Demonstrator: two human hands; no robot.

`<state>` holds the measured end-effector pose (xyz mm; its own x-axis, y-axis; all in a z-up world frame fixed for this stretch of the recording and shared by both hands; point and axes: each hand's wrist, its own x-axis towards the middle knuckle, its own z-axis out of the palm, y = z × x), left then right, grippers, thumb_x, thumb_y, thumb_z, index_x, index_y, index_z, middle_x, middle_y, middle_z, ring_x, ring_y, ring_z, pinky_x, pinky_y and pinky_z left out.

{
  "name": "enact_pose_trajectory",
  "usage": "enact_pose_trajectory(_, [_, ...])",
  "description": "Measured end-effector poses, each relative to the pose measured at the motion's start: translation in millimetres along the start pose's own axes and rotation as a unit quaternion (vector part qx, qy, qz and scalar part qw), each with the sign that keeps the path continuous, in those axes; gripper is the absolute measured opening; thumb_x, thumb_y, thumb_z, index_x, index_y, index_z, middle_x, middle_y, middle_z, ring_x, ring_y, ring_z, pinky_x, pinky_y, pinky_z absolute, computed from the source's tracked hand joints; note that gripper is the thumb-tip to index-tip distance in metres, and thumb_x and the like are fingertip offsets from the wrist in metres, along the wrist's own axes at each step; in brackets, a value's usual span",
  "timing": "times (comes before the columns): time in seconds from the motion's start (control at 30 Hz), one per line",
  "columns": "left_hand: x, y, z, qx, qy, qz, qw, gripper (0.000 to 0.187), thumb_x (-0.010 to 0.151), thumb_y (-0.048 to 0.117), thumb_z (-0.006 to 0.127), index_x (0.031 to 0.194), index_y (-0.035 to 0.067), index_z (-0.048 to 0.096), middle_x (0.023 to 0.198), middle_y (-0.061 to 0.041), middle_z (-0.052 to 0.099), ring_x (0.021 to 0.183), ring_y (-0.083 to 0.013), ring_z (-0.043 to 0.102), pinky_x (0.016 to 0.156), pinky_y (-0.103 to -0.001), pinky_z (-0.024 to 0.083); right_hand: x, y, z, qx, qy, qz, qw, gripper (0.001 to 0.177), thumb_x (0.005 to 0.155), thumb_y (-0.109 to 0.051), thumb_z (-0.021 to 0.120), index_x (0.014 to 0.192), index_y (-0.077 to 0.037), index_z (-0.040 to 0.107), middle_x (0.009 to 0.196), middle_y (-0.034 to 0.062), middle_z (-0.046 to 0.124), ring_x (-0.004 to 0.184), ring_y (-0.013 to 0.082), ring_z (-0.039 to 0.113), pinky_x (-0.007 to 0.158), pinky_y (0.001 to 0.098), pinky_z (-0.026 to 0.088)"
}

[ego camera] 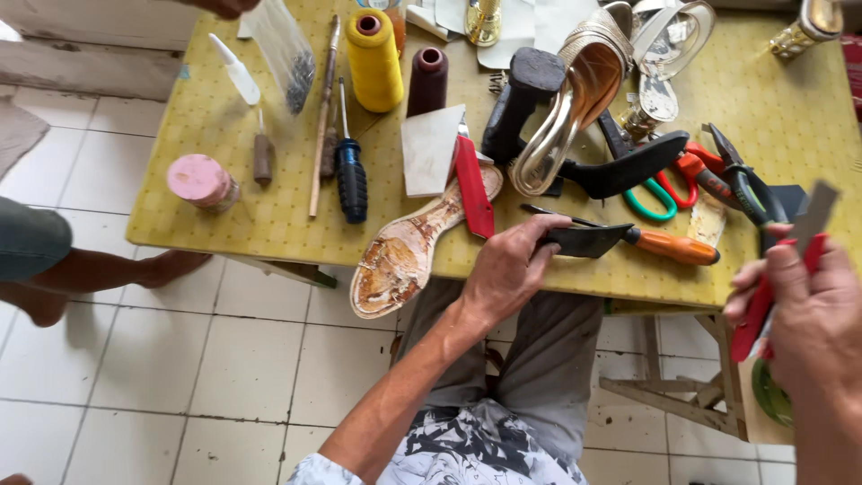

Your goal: The person repairs a gold high-heeled shoe by cutting a piece of black rubber material and attaching it to the heel. They use a utility knife to trim the rubber and a hammer to secure it in place.

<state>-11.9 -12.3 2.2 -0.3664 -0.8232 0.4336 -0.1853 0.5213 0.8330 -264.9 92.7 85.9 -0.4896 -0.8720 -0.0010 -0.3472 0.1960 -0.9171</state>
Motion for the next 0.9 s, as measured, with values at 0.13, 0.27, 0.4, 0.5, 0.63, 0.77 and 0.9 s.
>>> enact_pose_trajectory(0.13, [-4.3,9.1,-3.8,0.003,-0.016,-0.042,0.999,0.035,0.09,0.003,0.062,0.123,0.009,0.053,0.097,-0.014,0.072,0.075,-0.0264,0.073,0.071,-0.035,0.063,-34.2,6.2,5.6,0.129,-0.026,0.06,0.99,0.034,0.108,-0.03,0.045,0.134,-0.01,0.041,0.088,0.0094,0.049,0.061,0.0193,0.049,0.057,0.0289,0.043])
enact_pose_trajectory(0.27, [-9.7,13.7,-12.2,-0.042,-0.002,-0.107,0.993,0.018,0.087,0.01,0.068,0.105,0.012,0.067,0.093,-0.003,0.074,0.074,-0.0139,0.068,0.07,-0.026,0.054,-73.4,0.2,33.8,0.12,-0.055,0.064,0.989,0.033,0.103,-0.007,0.039,0.136,-0.004,0.044,0.094,0.0118,0.055,0.07,0.0224,0.058,0.068,0.0334,0.052])
enact_pose_trajectory(0.4, [-6.9,35.9,-14.4,-0.149,-0.053,-0.207,0.965,0.023,0.086,0.012,0.065,0.109,0.008,0.068,0.099,-0.005,0.074,0.089,-0.0116,0.071,0.08,-0.021,0.059,-96.2,10.7,73.2,0.065,-0.073,0.032,0.995,0.039,0.098,-0.013,0.045,0.136,-0.002,0.043,0.093,0.0115,0.063,0.068,0.0208,0.065,0.061,0.0303,0.056])
enact_pose_trajectory(0.5, [-24.5,40.3,-5.1,-0.336,-0.059,-0.347,0.874,0.027,0.085,0.009,0.067,0.111,0.0,0.067,0.085,-0.004,0.068,0.077,-0.007,0.064,0.065,-0.023,0.062,-106.7,21.5,101.3,0.123,0.038,-0.015,0.992,0.029,0.096,-0.022,0.055,0.116,-0.003,0.047,0.066,0.003,0.049,0.047,0.0126,0.051,0.043,0.0246,0.043])
enact_pose_trajectory(0.63, [-48.3,36.9,4.7,-0.422,-0.021,-0.393,0.817,0.034,0.085,0.005,0.069,0.116,-0.006,0.064,0.089,-0.016,0.072,0.076,-0.0173,0.071,0.066,-0.029,0.064,-94.6,45.0,109.2,0.34,0.069,0.026,0.938,0.052,0.095,-0.033,0.061,0.132,-0.003,0.04,0.066,0.0019,0.05,0.047,0.0102,0.052,0.039,0.0201,0.045])
enact_pose_trajectory(0.77, [-47.5,52.6,3.4,-0.145,0.068,-0.078,0.984,0.02,0.082,-0.001,0.074,0.099,0.01,0.073,0.092,-0.009,0.075,0.087,-0.0231,0.074,0.069,-0.028,0.063,-80.3,34.1,106.0,0.383,0.065,0.048,0.92,0.046,0.095,-0.032,0.061,0.13,-0.007,0.044,0.071,0.007,0.057,0.049,0.0133,0.057,0.04,0.0206,0.046])
enact_pose_trajectory(0.9, [-49.4,47.7,7.3,-0.054,0.105,0.11,0.987,0.015,0.086,-0.001,0.07,0.096,0.009,0.074,0.1,-0.007,0.074,0.095,-0.0299,0.073,0.083,-0.038,0.063,-78.2,56.4,105.3,0.456,0.021,0.081,0.886,0.051,0.09,-0.043,0.063,0.12,-0.004,0.052,0.074,0.0151,0.064,0.055,0.02,0.065,0.041,0.0248,0.052])
